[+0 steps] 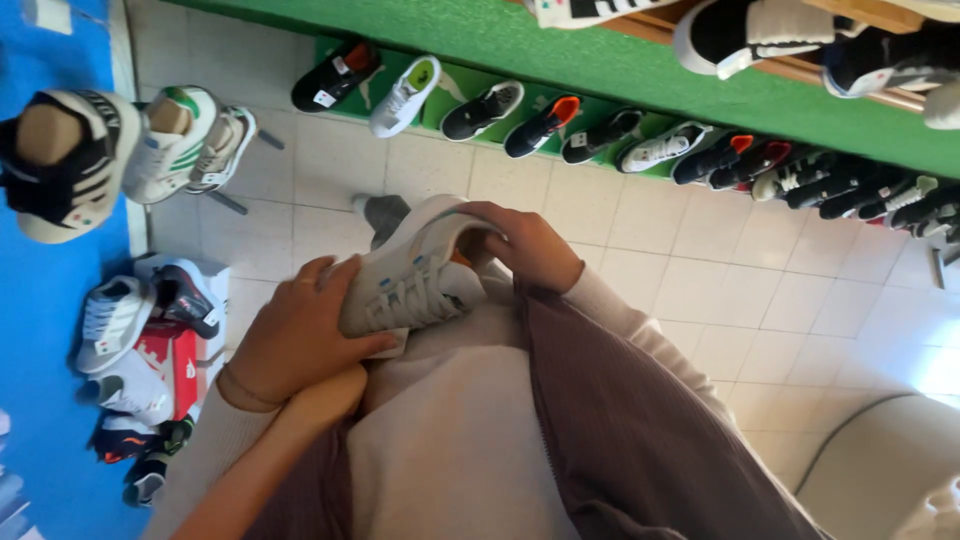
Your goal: The person browses a shoe store, picking up and placing various sneakers on wooden and green shelves. They handle a white sneaker, a black sneaker, and a plastic foot model, eventually placing the model inside a black shoe.
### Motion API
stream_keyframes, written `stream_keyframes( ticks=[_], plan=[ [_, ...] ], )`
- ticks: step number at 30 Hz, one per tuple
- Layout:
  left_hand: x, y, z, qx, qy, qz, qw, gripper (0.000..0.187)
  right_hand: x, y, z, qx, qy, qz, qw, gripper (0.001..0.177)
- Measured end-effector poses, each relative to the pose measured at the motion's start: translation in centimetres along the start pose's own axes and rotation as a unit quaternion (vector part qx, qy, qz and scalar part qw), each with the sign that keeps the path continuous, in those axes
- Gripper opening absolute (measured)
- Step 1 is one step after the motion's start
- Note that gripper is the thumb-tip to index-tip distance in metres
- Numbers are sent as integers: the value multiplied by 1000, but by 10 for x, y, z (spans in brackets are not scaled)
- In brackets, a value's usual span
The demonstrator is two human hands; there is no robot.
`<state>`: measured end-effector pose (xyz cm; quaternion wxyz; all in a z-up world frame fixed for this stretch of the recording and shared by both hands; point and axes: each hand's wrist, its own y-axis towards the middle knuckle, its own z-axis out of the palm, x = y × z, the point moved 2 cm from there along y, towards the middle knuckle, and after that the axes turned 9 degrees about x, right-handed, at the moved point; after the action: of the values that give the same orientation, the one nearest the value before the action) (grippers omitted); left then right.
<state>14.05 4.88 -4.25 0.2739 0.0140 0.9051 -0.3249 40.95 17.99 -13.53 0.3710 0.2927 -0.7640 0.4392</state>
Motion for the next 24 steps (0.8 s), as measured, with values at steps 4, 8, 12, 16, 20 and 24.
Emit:
stream_keyframes(
  ticks=[4, 8, 12, 16, 20, 24],
  plan=[
    [-27, 4, 10, 86, -56, -83, 991, 119, -28, -41, -16, -69, 20, -43, 996, 55],
    [-46, 20, 10, 169, -59, -73, 981, 127, -46, -65, -25, -122, 20, -40, 991, 55],
    [-19, 40, 29, 172, -45, -22, 984, 124, -76, -52, -11, -136, 32, 27, 990, 51],
    [17, 74, 48, 158, -45, -1, 987, 116, -150, -3, 4, -31, 160, 31, 986, 48],
    [78, 117, 108, 145, -68, -13, 987, 107, -263, 86, 26, 204, 249, 62, 945, 52],
    [138, 175, 168, 92, -112, -13, 989, 96, -385, 218, 55, 199, 281, 189, 920, 50]
  ],
)
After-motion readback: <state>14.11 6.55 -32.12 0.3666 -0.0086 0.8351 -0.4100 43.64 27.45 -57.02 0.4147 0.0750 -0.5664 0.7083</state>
